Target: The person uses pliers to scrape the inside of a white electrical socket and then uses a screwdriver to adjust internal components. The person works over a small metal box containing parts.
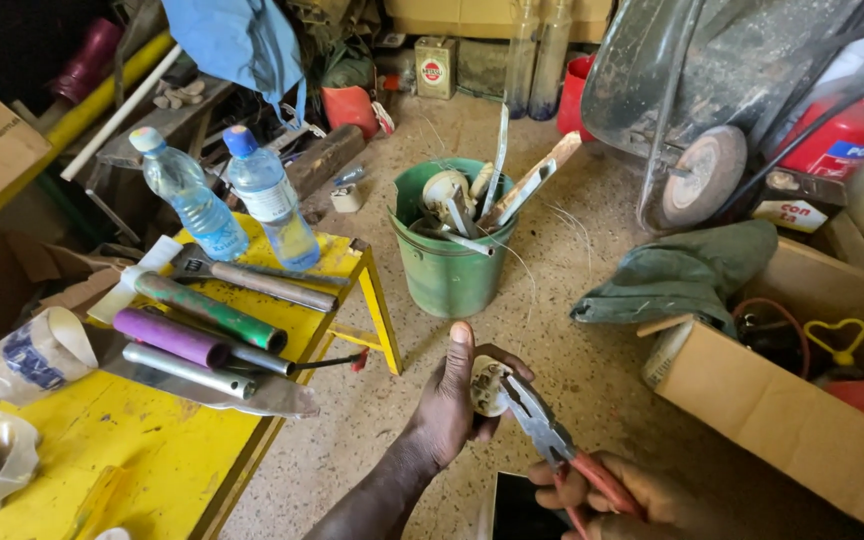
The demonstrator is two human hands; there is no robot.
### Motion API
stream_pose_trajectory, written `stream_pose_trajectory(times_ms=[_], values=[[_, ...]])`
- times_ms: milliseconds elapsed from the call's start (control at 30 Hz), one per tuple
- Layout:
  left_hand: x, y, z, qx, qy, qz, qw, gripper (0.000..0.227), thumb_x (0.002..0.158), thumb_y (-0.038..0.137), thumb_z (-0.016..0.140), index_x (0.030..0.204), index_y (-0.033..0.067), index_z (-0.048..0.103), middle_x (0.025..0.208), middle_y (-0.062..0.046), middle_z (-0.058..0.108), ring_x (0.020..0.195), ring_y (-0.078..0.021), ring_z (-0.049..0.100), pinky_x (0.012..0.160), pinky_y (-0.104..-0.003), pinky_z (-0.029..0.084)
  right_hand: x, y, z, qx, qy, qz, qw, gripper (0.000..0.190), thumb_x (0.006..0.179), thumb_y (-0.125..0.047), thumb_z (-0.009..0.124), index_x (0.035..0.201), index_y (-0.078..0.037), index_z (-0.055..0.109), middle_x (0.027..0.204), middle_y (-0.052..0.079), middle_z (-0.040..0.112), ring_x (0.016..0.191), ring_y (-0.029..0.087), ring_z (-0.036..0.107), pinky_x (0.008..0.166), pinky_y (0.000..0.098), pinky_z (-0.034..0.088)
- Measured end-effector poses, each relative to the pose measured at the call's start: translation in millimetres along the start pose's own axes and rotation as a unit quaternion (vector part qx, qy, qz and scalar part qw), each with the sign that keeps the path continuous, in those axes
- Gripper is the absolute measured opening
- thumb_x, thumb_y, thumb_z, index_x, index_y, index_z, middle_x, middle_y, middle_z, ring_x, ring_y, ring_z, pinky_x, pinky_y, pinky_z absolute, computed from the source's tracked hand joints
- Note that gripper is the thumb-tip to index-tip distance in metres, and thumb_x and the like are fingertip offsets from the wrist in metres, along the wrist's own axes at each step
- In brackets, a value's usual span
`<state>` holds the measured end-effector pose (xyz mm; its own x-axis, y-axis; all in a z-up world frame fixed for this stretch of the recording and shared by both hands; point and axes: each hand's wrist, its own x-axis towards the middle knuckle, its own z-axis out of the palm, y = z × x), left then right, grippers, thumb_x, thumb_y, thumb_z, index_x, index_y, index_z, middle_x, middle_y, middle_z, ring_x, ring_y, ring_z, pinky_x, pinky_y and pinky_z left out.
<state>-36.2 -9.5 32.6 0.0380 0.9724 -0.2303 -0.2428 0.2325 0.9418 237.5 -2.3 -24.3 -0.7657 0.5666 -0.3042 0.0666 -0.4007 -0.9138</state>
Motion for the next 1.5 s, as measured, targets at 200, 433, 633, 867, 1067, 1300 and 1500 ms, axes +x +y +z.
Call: stream_pose_trajectory(times_ms=[200,433,633,867,1067,1300,1500], values=[[-5,-2,1,0.040,0.002,0.098,0.994,0.087,0.095,0.073,0.030,0.096,0.0024,0.081,0.057,-0.007,0.057,0.056,-0.0153,0.051,0.059,-0.033,0.042,-7,-18,24,0.023,0.034,0.043,0.998,0.024,0.086,-0.003,0.077,0.110,-0.003,0.080,0.162,0.015,0.068,0.154,0.042,0.057,0.112,0.0659,0.060],[-7,1,-5,0.370,0.037,0.148,0.916,0.090,0.096,0.068,0.008,0.098,0.0216,0.085,0.074,-0.004,0.077,0.071,-0.0205,0.076,0.066,-0.037,0.058,-12,-45,60,0.033,0.222,0.182,0.957,0.058,0.089,0.001,0.067,0.145,0.000,0.081,0.130,0.015,0.084,0.108,0.026,0.073,0.096,0.0396,0.054],[-3,-7,-5,0.454,0.042,0.187,0.870,0.083,0.102,0.063,0.011,0.096,0.0219,0.083,0.069,-0.002,0.068,0.067,-0.0255,0.072,0.064,-0.042,0.054,-12,-40,54,0.005,0.206,0.159,0.966,0.029,0.084,-0.002,0.068,0.108,0.001,0.085,0.145,0.011,0.092,0.140,0.028,0.083,0.109,0.0492,0.059],[0,-4,-6,0.384,0.034,0.090,0.918,0.081,0.097,0.071,0.008,0.061,0.0175,0.057,0.058,0.000,0.056,0.051,-0.0181,0.058,0.050,-0.039,0.052,-3,-18,52,0.005,0.214,0.129,0.968,0.049,0.085,-0.004,0.066,0.133,-0.002,0.078,0.146,0.012,0.087,0.135,0.027,0.083,0.104,0.0454,0.061],[5,-13,-9,0.429,0.054,0.145,0.890,0.084,0.099,0.068,0.006,0.060,0.0178,0.060,0.052,0.001,0.052,0.044,-0.0174,0.055,0.047,-0.037,0.048,-7,-44,79,-0.031,0.284,0.179,0.942,0.055,0.090,-0.008,0.061,0.141,-0.012,0.083,0.146,0.003,0.091,0.133,0.015,0.082,0.102,0.0398,0.059],[-2,-3,-3,0.449,0.038,0.097,0.887,0.089,0.097,0.067,0.006,0.097,0.0231,0.083,0.068,-0.002,0.071,0.067,-0.0205,0.074,0.065,-0.038,0.062,-8,-4,45,0.070,0.149,0.096,0.982,0.043,0.100,0.004,0.053,0.139,0.002,0.070,0.109,0.015,0.067,0.066,0.022,0.050,0.063,0.0360,0.047],[6,-18,-10,0.518,0.063,0.187,0.832,0.075,0.105,0.062,0.013,0.082,0.0219,0.072,0.065,0.000,0.065,0.062,-0.0265,0.066,0.063,-0.044,0.050,-11,-27,49,-0.070,0.151,0.129,0.978,0.013,0.091,-0.007,0.063,0.101,-0.010,0.070,0.124,0.011,0.084,0.106,0.017,0.074,0.083,0.0334,0.050]])
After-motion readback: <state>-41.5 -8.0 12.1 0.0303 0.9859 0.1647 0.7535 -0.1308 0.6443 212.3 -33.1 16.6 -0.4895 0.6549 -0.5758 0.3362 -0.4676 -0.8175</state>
